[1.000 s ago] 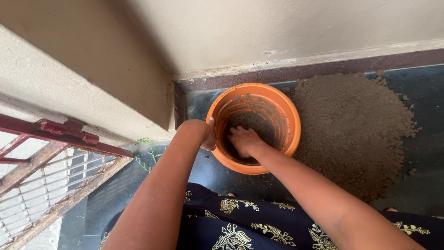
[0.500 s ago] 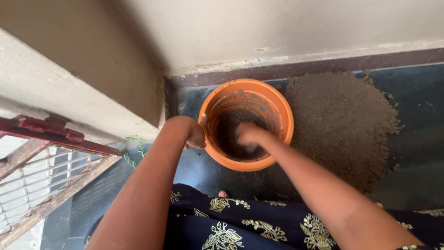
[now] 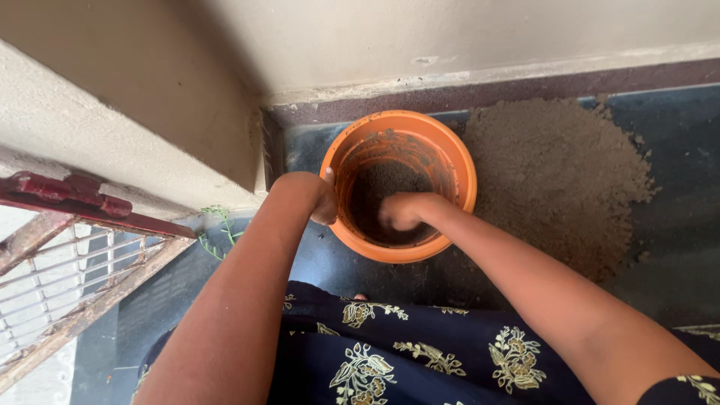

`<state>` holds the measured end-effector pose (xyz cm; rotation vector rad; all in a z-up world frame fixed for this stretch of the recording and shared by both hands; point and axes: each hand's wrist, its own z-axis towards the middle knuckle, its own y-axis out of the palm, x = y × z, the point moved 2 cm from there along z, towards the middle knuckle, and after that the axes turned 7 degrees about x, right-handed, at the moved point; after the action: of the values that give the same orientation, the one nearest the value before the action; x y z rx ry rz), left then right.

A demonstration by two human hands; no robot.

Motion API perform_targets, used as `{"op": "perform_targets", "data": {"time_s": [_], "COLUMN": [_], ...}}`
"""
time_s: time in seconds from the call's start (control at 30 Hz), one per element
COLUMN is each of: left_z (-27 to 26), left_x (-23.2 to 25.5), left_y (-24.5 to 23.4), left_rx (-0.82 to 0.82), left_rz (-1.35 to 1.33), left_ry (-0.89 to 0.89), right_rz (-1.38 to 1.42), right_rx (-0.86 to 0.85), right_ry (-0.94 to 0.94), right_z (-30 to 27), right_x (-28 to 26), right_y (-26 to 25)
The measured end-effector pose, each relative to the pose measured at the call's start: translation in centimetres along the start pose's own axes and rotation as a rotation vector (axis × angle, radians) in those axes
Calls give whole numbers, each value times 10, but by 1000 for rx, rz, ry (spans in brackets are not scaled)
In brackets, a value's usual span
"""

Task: The person scoops soil from a pile on the floor and transfers it into an orange bucket using both hands. The person repeatedly packs the soil into the bucket and continues until the bucket is filled.

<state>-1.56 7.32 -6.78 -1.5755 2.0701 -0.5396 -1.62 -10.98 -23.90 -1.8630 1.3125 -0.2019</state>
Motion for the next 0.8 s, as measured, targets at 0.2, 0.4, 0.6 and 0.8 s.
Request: {"op": "perform_targets", "data": {"time_s": [0.2,0.4,0.6,0.8], "left_z": [-5,-2,11,13], "left_x": [3,4,6,2], "left_y": [-6,-3,1,9], "left_rx": [17,28,66,65], "left_rz": [1,31,37,31], "left_ry": [4,-1,13,-19], "right_rz": [-191,16,318,193], "right_rx": [-21,123,502,74], "right_ry": [180,159,257,93], "right_z": [-30,-4,13,19], "right_x": [2,-8,18,-20], "right_y": [-11,-16,-27,-12]}}
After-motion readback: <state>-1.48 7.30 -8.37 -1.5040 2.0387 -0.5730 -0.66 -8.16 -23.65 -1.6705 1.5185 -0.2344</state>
